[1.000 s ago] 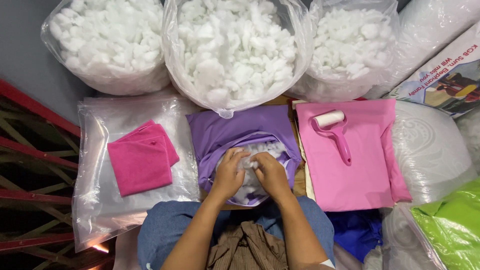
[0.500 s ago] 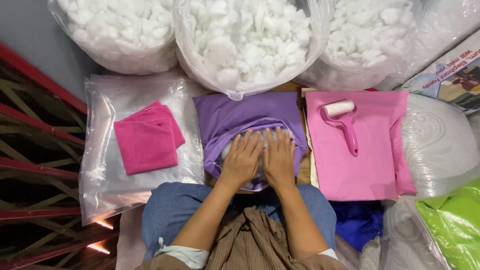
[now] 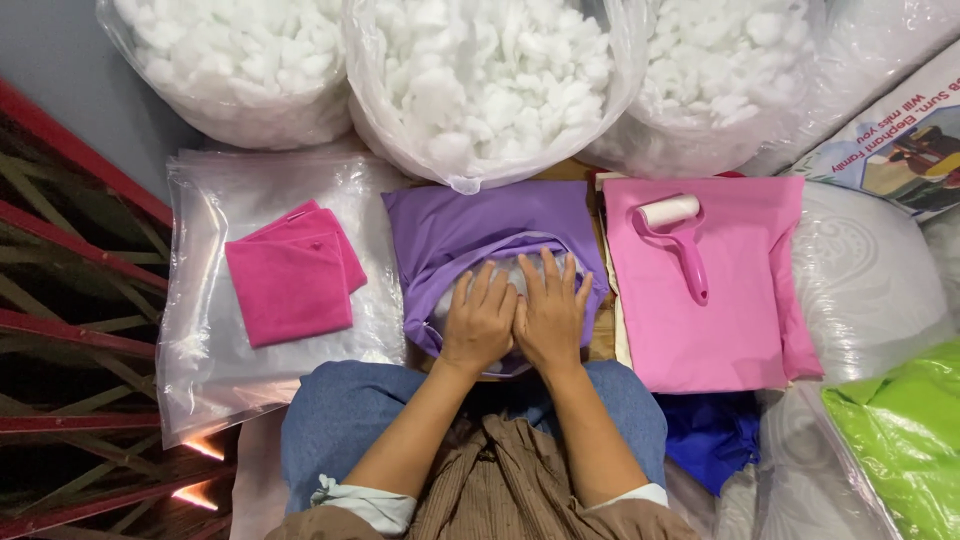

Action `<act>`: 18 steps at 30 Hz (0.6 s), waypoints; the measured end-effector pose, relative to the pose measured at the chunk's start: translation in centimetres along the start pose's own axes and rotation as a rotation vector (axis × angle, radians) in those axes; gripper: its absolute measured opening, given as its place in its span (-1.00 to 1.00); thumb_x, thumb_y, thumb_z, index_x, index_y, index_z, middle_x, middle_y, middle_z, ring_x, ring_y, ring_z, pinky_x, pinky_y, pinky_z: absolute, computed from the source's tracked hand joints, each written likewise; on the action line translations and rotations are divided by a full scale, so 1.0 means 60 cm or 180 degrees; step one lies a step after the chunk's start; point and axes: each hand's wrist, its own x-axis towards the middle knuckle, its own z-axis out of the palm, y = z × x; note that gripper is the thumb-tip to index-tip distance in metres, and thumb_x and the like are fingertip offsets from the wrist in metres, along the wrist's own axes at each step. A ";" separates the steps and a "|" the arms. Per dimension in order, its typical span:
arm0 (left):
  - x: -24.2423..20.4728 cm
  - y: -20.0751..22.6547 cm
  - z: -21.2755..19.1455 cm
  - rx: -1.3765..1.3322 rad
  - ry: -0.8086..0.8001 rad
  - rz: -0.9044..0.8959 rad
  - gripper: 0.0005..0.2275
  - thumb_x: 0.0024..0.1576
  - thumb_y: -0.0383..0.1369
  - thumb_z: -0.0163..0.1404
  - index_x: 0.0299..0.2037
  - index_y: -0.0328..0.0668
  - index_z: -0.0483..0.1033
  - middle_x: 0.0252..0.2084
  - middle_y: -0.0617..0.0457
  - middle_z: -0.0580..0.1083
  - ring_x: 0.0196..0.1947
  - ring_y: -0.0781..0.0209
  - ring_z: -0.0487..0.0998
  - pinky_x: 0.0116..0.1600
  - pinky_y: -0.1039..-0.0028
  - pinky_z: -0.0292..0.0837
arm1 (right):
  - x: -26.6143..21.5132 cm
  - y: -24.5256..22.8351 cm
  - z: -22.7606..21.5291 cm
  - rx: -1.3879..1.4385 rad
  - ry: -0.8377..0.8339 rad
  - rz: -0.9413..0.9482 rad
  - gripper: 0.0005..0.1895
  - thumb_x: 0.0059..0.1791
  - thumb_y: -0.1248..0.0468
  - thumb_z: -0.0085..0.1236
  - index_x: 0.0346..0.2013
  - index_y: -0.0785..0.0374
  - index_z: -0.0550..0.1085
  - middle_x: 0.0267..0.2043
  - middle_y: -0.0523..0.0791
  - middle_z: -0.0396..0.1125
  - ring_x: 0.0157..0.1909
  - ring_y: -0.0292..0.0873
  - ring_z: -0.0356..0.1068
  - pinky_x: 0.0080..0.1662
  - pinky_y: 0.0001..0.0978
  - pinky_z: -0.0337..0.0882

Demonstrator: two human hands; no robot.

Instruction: Stuffing a purple heart-shaped fabric casing with white fiberfill material.

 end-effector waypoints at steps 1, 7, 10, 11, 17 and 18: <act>0.002 -0.006 0.007 -0.0013 -0.0001 0.0007 -0.81 0.19 -0.32 -0.07 -0.13 -0.20 0.55 -0.02 -0.10 0.51 0.16 -0.14 0.51 0.22 0.00 0.34 | 0.008 0.002 0.009 -0.0009 0.0001 0.0012 -0.39 -0.03 0.13 -0.08 0.37 -0.13 0.32 0.45 -0.07 0.14 0.50 0.22 -0.02 0.39 0.34 -0.17; -0.046 -0.051 0.075 0.0320 -0.0812 -0.0520 -0.55 0.20 -0.22 -0.14 0.32 -0.09 0.35 0.44 -0.03 0.27 0.47 -0.13 0.16 0.44 -0.14 -0.05 | 0.029 0.005 0.097 -0.0330 -0.0620 0.0180 -0.35 0.03 -0.09 -0.05 0.45 -0.23 0.21 0.53 -0.02 0.03 0.49 0.38 -0.07 0.29 0.55 -0.06; -0.086 -0.064 0.109 0.0273 -0.0912 -0.0525 -0.47 0.15 -0.15 -0.07 0.35 -0.10 0.32 0.42 -0.08 0.26 0.45 -0.19 0.16 0.44 -0.13 -0.01 | 0.020 0.013 0.125 -0.0336 -0.0897 0.0171 -0.32 0.02 -0.15 -0.06 0.45 -0.26 0.17 0.51 -0.05 0.03 0.50 0.36 -0.07 0.29 0.57 -0.04; -0.090 -0.065 0.115 0.0252 -0.0883 -0.0500 -0.48 0.17 -0.14 -0.09 0.35 -0.11 0.32 0.43 -0.09 0.24 0.45 -0.19 0.16 0.44 -0.12 0.00 | 0.021 0.016 0.128 -0.0330 -0.0988 0.0179 -0.32 0.02 -0.16 -0.07 0.46 -0.27 0.16 0.51 -0.05 0.03 0.50 0.36 -0.09 0.30 0.56 -0.06; -0.062 -0.055 0.080 0.0073 -0.1120 -0.0635 -0.46 0.15 -0.16 -0.07 0.36 -0.10 0.31 0.40 -0.10 0.27 0.45 -0.22 0.16 0.43 -0.18 -0.01 | 0.024 0.012 0.094 -0.0148 -0.0977 0.0252 -0.35 0.05 -0.13 -0.11 0.45 -0.23 0.17 0.52 -0.04 0.00 0.50 0.36 -0.08 0.31 0.57 -0.10; -0.053 -0.049 0.068 -0.0025 -0.1202 -0.0726 -0.45 0.12 -0.18 -0.04 0.36 -0.10 0.30 0.40 -0.10 0.28 0.46 -0.23 0.14 0.43 -0.20 -0.03 | 0.025 0.008 0.078 -0.0028 -0.0917 0.0322 -0.37 0.06 -0.09 -0.11 0.45 -0.20 0.18 0.53 -0.03 -0.01 0.49 0.36 -0.08 0.31 0.57 -0.11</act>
